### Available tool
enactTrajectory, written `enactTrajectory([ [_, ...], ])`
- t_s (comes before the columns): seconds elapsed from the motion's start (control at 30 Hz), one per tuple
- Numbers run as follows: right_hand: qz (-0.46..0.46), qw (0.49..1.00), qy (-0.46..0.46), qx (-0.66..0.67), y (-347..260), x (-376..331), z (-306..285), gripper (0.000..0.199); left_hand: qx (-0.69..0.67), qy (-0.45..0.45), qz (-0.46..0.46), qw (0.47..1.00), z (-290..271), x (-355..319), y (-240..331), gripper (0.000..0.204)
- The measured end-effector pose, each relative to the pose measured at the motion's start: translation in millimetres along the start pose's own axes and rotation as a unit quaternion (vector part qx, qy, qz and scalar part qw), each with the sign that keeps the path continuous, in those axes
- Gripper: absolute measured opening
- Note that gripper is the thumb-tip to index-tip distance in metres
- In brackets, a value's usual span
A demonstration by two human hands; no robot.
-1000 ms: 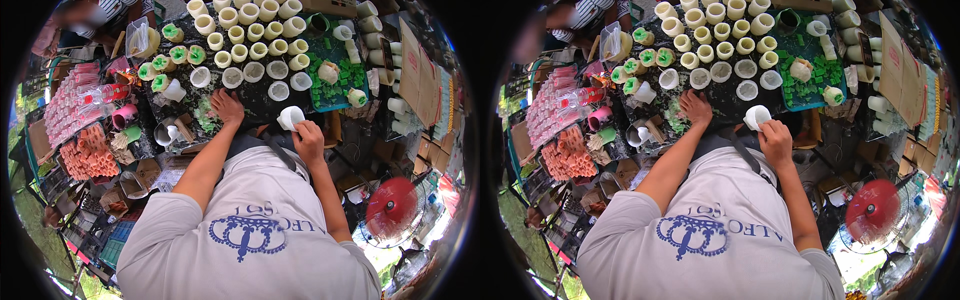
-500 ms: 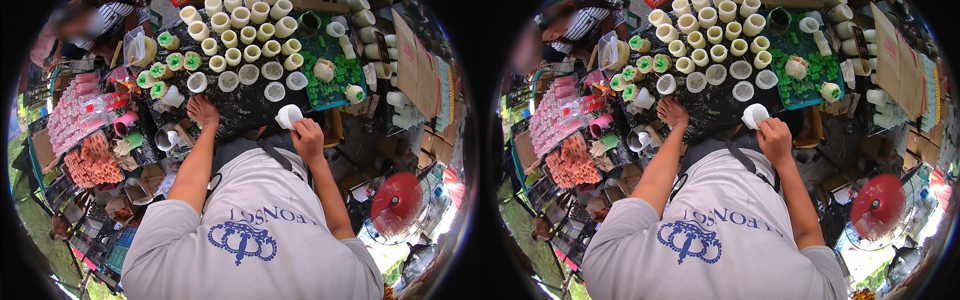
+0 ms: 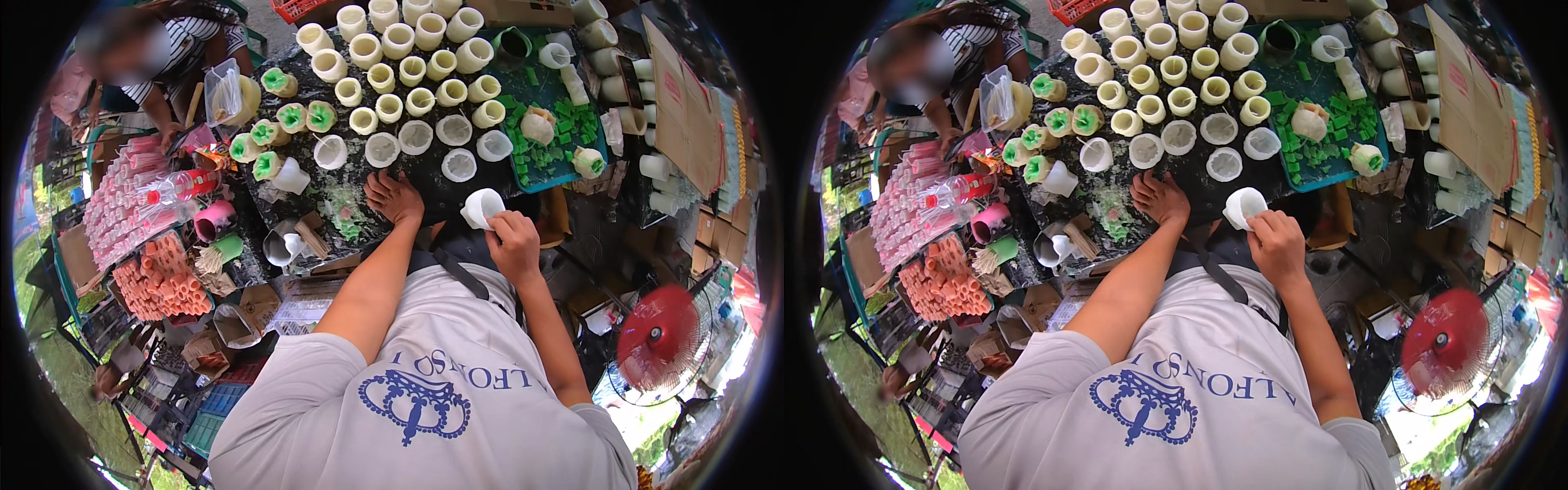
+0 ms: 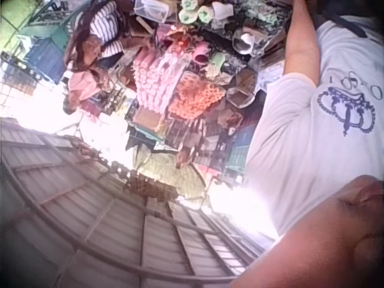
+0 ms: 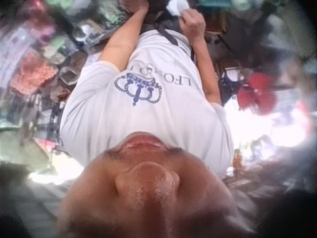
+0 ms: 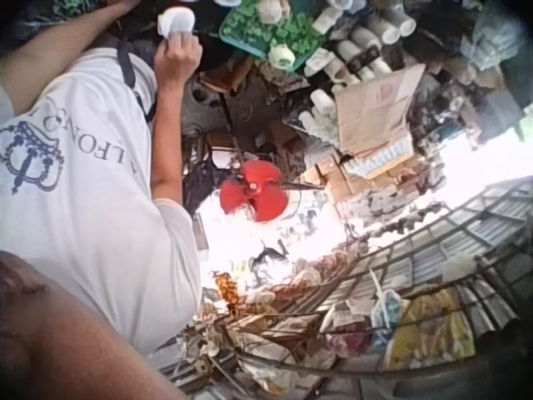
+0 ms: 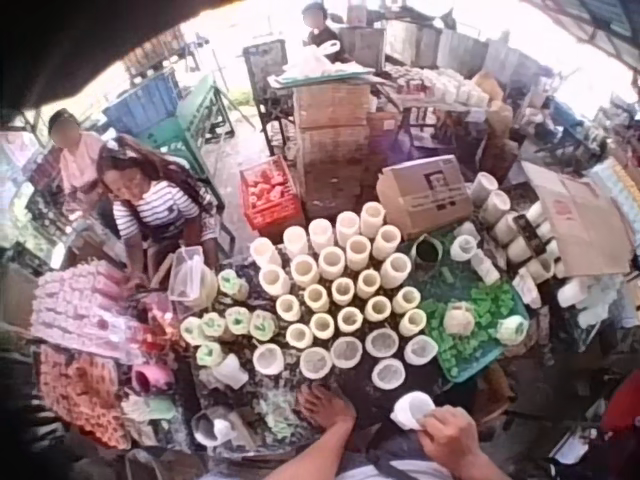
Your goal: The person repeatedly picks up small white cylindrical molds and green inserts, then places the green pieces into the molds. The person arranges the filled molds on a tray and continues the process with additional units.
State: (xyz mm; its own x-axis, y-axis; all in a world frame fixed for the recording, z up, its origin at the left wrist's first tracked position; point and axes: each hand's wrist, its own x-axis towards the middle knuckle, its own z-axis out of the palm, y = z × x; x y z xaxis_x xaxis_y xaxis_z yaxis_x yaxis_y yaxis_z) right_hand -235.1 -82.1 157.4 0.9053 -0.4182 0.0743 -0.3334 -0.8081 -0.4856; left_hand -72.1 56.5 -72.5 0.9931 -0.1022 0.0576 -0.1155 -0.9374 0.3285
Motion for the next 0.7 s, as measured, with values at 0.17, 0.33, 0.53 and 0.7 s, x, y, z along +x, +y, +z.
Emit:
enactTrajectory([
  [0.17,-0.032,0.999,-0.003,0.000,0.4,9.7,2.5,0.021,0.039,-0.071,0.029,0.996,-16.8,42.1,-40.3,0.031],
  [0.33,-0.054,0.999,0.009,-0.001,-1.0,23.4,3.3,0.020,0.098,-0.077,-0.045,0.991,-32.9,69.6,-76.8,0.029],
  [0.53,-0.050,0.998,0.029,-0.003,1.1,26.4,5.8,0.020,0.054,-0.009,-0.098,0.994,-43.7,62.1,-46.4,0.036],
  [0.7,-0.059,0.998,0.019,-0.007,-1.1,29.6,8.8,0.020,0.029,0.062,0.000,0.998,-6.9,15.6,-14.9,0.047],
])
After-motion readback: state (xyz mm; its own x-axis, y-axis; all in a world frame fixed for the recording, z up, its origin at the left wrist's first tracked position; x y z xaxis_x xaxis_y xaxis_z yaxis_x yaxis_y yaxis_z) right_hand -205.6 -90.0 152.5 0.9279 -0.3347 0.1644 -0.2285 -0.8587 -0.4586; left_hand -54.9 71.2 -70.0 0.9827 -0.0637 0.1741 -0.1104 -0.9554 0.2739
